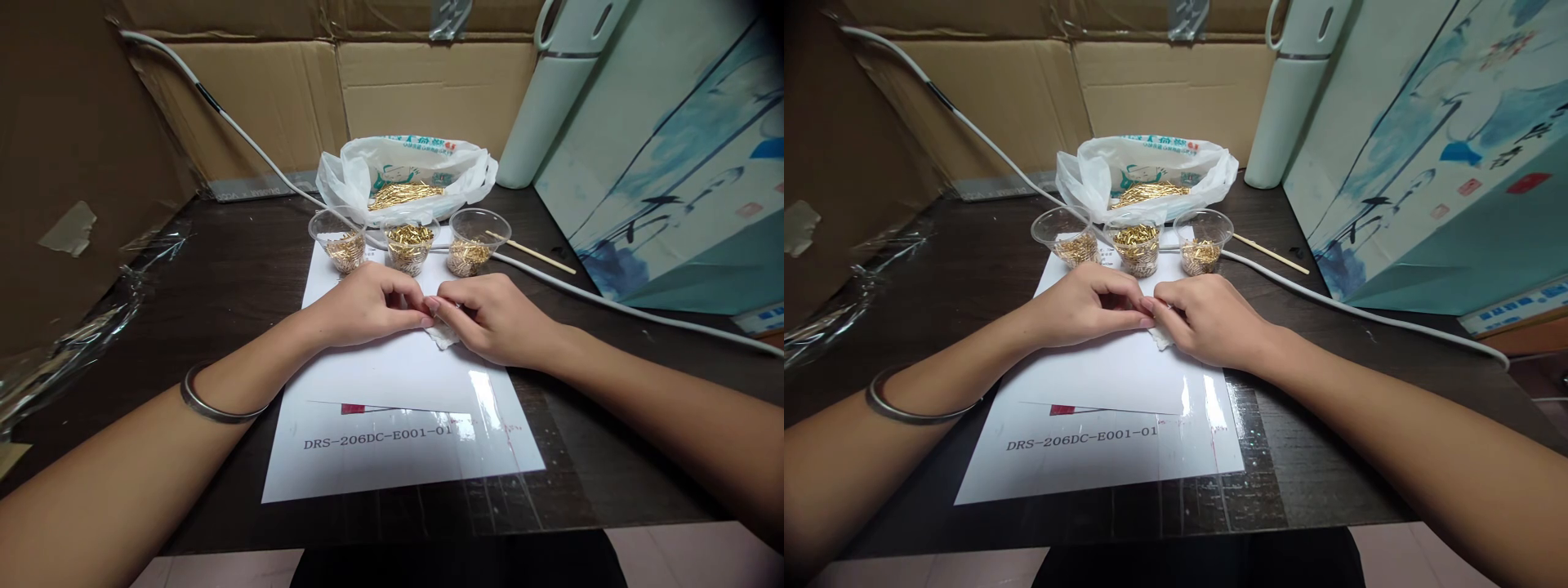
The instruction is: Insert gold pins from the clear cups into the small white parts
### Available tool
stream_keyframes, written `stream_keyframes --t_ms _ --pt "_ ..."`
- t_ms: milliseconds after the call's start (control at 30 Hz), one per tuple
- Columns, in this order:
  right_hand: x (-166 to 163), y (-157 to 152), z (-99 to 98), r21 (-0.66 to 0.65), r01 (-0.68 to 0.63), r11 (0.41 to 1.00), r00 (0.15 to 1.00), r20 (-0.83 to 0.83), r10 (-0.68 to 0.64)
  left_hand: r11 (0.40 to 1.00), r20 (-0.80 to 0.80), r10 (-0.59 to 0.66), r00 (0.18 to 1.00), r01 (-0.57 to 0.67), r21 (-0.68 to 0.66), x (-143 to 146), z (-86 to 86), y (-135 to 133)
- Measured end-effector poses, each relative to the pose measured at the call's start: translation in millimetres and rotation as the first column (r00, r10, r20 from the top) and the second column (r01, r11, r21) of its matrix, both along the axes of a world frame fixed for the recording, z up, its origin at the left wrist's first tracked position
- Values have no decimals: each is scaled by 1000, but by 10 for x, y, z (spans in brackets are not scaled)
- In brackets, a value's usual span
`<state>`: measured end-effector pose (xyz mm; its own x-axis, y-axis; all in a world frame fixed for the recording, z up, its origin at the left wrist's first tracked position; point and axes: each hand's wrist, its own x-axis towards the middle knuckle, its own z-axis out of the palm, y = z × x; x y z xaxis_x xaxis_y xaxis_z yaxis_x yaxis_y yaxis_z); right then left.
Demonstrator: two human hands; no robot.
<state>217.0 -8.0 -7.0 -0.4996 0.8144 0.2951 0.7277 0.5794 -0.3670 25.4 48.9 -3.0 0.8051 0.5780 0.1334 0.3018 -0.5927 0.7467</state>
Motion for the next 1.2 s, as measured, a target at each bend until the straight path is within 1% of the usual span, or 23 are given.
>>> stream_keyframes --t_ms 500,733,867,1100,1200 --pt "15 21 -26 17 -46 999 996 75 45 999 48 -8 999 10 -40 -8 -21 15" --pt "4 13 -17 10 -29 1000 999 44 29 999 37 25 999 -24 -21 0 -18 0" --pt "2 8 -17 -7 -25 1000 999 36 25 999 41 39 998 -38 -32 0 -19 -4" --pt "-3 -7 6 -36 18 999 999 -30 -20 998 21 20 1000 -18 -66 -2 -17 3" --pt "-6 -2 8 -36 25 999 999 -27 -26 998 10 17 1000 -17 -65 -6 -13 0"
